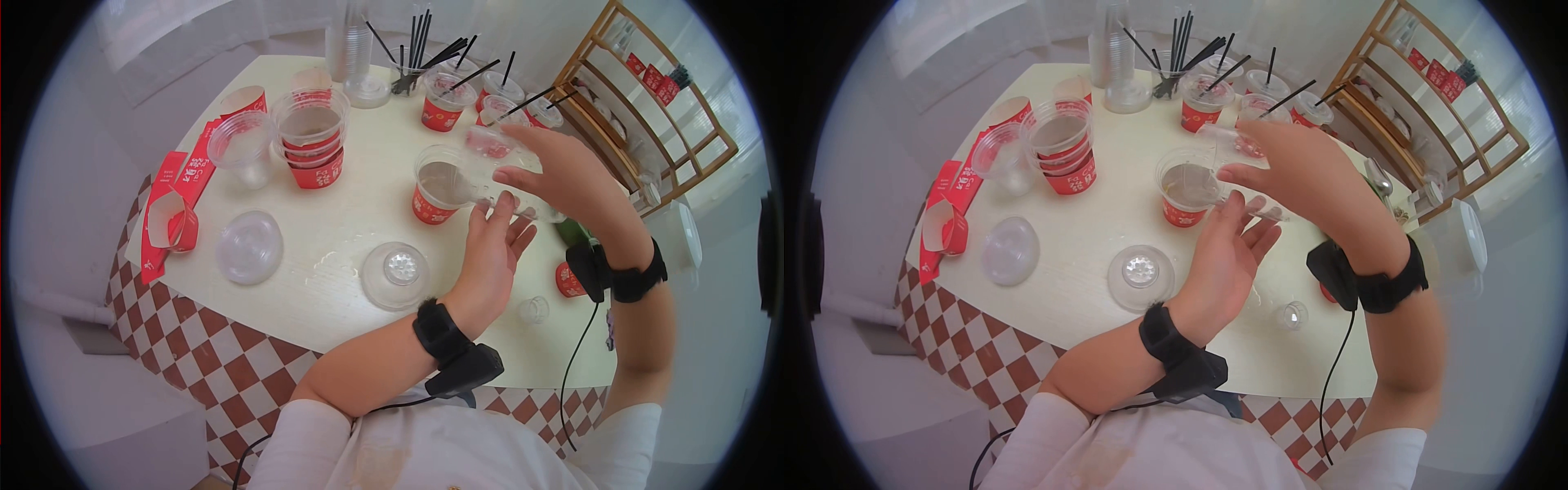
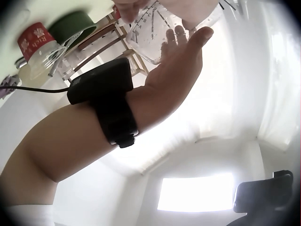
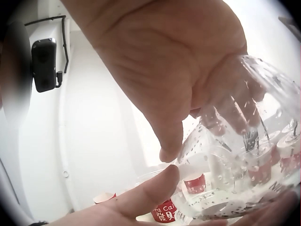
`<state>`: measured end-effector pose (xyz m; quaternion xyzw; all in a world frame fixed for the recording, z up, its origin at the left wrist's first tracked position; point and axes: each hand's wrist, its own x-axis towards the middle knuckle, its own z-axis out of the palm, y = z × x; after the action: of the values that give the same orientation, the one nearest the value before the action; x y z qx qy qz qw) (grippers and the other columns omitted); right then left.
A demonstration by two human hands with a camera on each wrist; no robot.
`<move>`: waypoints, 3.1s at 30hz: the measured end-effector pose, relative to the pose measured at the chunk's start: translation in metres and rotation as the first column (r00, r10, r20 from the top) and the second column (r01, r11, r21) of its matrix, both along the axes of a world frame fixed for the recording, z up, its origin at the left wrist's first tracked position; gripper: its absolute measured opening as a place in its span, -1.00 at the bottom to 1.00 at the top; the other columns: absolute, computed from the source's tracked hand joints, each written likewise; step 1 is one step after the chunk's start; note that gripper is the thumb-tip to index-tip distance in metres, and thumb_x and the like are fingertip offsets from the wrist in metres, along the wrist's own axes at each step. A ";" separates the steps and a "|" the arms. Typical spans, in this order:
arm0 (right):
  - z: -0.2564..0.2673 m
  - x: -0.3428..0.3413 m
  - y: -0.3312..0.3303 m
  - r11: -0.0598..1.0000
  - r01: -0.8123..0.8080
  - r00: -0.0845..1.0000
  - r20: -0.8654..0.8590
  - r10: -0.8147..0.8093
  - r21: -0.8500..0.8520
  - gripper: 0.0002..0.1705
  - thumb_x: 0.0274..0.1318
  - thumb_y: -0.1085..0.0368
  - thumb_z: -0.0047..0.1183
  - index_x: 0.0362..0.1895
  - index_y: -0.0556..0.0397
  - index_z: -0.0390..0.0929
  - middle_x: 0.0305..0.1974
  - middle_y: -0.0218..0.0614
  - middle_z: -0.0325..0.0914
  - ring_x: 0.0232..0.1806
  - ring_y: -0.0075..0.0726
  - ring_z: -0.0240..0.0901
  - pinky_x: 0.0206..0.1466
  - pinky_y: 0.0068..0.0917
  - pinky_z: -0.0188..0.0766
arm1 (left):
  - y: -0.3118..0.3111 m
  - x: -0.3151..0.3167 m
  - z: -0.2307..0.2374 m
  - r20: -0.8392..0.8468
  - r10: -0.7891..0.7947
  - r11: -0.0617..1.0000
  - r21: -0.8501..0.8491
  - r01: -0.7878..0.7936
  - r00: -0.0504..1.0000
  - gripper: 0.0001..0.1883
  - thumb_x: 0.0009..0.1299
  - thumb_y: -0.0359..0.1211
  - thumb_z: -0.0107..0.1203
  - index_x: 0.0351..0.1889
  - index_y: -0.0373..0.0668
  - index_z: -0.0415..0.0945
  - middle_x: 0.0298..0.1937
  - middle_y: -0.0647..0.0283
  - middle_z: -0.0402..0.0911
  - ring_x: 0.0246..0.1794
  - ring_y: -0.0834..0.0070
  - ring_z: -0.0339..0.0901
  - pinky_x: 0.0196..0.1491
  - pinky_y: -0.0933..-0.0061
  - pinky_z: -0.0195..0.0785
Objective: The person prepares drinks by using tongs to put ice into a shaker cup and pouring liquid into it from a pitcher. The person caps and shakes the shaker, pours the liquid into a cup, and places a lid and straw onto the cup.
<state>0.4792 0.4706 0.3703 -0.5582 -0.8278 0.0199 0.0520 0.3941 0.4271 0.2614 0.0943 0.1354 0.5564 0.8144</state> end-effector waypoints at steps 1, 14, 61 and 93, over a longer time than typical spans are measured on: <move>-0.005 0.007 -0.008 0.996 -0.005 0.998 -0.060 0.011 0.093 -0.35 -0.09 0.01 0.13 0.06 0.11 0.35 -0.11 -0.07 0.47 -0.06 -0.02 0.39 -0.03 -0.31 0.31 | -0.001 -0.001 -0.001 0.000 -0.001 1.000 0.001 0.001 1.000 -0.54 0.37 -0.10 -0.09 0.07 -0.18 0.10 -0.01 0.23 0.25 0.06 0.44 0.28 0.13 0.44 0.20; -0.080 0.068 -0.093 0.911 0.294 0.682 -0.605 -0.411 -0.288 0.10 -0.23 0.35 0.28 0.33 0.06 -0.23 0.13 0.03 0.22 0.14 -0.12 0.25 0.03 -0.35 0.36 | -0.012 0.006 -0.056 -0.770 0.519 0.717 0.629 0.300 0.372 -0.23 0.07 -0.37 0.15 0.19 -0.41 -0.04 0.16 -0.18 0.13 0.18 -0.04 0.10 0.20 0.16 0.03; -0.185 0.106 -0.212 0.488 0.852 0.314 -0.932 -0.183 0.191 -0.68 0.24 0.34 -0.25 0.01 0.24 0.34 -0.35 -0.29 0.47 -0.42 -0.54 0.26 -0.21 -0.58 0.26 | -0.021 -0.280 0.000 -0.336 0.569 0.801 0.436 0.411 -0.751 -0.80 0.23 -0.44 0.02 -0.17 -0.24 0.41 -0.26 0.16 0.54 -0.24 0.26 0.50 -0.17 0.36 0.35; -0.192 0.107 -0.218 0.574 0.780 0.402 -0.903 -0.152 0.251 -0.73 0.19 0.39 -0.23 -0.09 0.28 0.40 -0.40 -0.13 0.51 -0.49 -0.43 0.39 -0.40 -0.57 0.37 | 0.103 -0.082 0.021 -0.494 0.864 0.308 0.362 0.880 -0.099 -0.52 0.33 -0.18 -0.04 0.12 -0.28 0.25 0.26 0.15 0.20 0.27 0.18 0.11 0.25 0.26 -0.02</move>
<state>0.5867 0.2521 0.1786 -0.6514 -0.4440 -0.0341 0.6143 0.3120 0.5304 0.2827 0.9234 0.3192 0.1799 0.1144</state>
